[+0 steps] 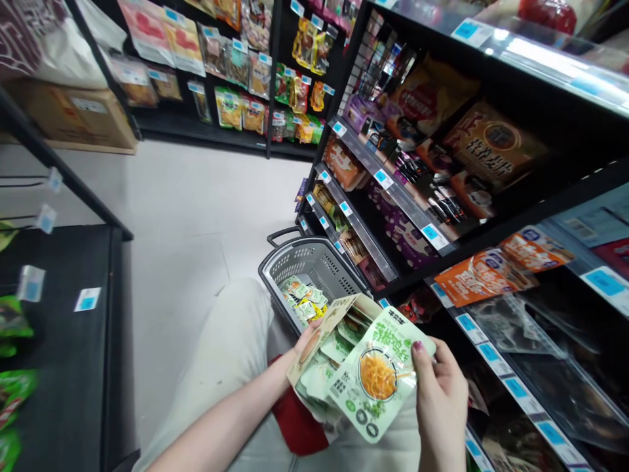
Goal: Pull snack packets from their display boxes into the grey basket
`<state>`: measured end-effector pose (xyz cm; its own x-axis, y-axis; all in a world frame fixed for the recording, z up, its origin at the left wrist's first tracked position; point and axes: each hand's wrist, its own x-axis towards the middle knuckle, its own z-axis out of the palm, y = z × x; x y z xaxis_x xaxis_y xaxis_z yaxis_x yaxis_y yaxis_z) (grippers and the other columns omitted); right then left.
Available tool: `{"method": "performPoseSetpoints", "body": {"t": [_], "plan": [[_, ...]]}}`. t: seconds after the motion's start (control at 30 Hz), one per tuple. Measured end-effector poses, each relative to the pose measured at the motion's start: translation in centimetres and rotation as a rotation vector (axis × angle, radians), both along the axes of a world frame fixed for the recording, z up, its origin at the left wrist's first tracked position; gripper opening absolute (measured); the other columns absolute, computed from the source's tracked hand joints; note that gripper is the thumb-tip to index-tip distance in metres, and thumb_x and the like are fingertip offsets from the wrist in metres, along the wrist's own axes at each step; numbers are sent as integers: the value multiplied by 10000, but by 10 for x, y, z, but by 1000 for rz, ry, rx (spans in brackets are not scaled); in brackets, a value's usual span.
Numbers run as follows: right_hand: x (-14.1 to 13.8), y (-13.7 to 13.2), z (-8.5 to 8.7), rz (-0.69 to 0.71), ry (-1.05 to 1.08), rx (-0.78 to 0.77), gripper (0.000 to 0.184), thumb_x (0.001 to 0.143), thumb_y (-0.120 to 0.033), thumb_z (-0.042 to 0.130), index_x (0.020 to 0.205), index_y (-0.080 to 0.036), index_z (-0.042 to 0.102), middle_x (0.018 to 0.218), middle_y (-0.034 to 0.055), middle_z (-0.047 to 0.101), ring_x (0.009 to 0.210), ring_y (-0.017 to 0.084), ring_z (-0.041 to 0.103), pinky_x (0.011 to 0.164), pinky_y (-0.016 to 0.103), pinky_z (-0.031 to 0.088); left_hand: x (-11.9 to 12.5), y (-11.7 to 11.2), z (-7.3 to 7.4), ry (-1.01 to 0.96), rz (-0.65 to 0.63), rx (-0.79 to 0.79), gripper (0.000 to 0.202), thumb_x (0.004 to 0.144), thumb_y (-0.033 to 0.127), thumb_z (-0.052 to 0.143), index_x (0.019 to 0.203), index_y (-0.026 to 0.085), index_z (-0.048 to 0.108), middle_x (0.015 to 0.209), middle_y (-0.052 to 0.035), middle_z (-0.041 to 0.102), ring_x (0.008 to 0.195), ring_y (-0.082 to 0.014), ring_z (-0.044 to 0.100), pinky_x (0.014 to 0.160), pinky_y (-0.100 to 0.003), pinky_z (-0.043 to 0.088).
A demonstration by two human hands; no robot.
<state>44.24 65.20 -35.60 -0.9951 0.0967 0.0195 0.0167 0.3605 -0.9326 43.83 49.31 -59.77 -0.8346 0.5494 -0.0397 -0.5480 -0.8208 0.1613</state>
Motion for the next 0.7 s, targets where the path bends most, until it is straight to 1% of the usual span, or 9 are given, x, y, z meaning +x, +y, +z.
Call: {"method": "performPoseSetpoints", "body": {"t": [0.1, 0.17, 0.23, 0.33, 0.47, 0.57, 0.7], "plan": [[1, -2, -1, 14, 6, -7, 441, 744, -583, 694, 911, -182, 618, 760, 50, 702, 651, 201, 648, 570, 288, 534, 0, -1, 0, -21, 8, -4, 601, 849, 533, 390, 1221, 102, 582, 1190, -143, 658, 1152, -290, 579, 1066, -418, 344], [1, -1, -1, 21, -5, -24, 435, 739, -579, 700, 898, -182, 624, 749, 45, 697, 653, 202, 648, 585, 297, 543, -1, -1, -2, -42, 2, -13, 614, 852, 540, 371, 1205, 86, 584, 1186, -154, 655, 1167, -297, 572, 1069, -414, 342], [1, 1, -1, 27, -15, -46, 430, 735, -570, 707, 893, -178, 630, 732, 40, 690, 642, 198, 645, 572, 290, 536, -2, 0, -4, -50, 23, -5, 627, 850, 545, 360, 1190, 68, 584, 1186, -157, 654, 1193, -300, 556, 1078, -403, 334], [2, 4, -2, 39, -29, -95, 420, 731, -555, 716, 894, -175, 637, 723, 38, 689, 621, 195, 643, 551, 285, 527, -4, 1, -6, -34, 59, 27, 602, 840, 522, 385, 1187, 71, 582, 1211, -143, 647, 1233, -286, 528, 1093, -380, 314], [3, 4, -1, 41, -41, -120, 404, 726, -554, 719, 867, -185, 634, 729, 37, 694, 635, 204, 652, 569, 303, 539, -2, 1, -3, -26, 32, 47, 610, 831, 526, 400, 1193, 71, 584, 1239, -146, 637, 1249, -292, 515, 1099, -385, 307], [3, 4, -1, 21, -43, -117, 410, 711, -562, 727, 842, -185, 634, 741, 42, 696, 654, 208, 657, 584, 308, 544, -1, 1, -1, -61, 25, 39, 620, 846, 537, 375, 1180, 63, 598, 1175, -146, 669, 1206, -292, 550, 1083, -385, 324], [2, 4, 1, 18, -69, -145, 433, 686, -567, 749, 845, -184, 627, 743, 44, 702, 632, 203, 651, 567, 302, 535, -1, 0, -5, -63, 26, 75, 613, 880, 521, 339, 1115, 46, 647, 987, -122, 725, 1061, -264, 635, 1043, -368, 362]]}}
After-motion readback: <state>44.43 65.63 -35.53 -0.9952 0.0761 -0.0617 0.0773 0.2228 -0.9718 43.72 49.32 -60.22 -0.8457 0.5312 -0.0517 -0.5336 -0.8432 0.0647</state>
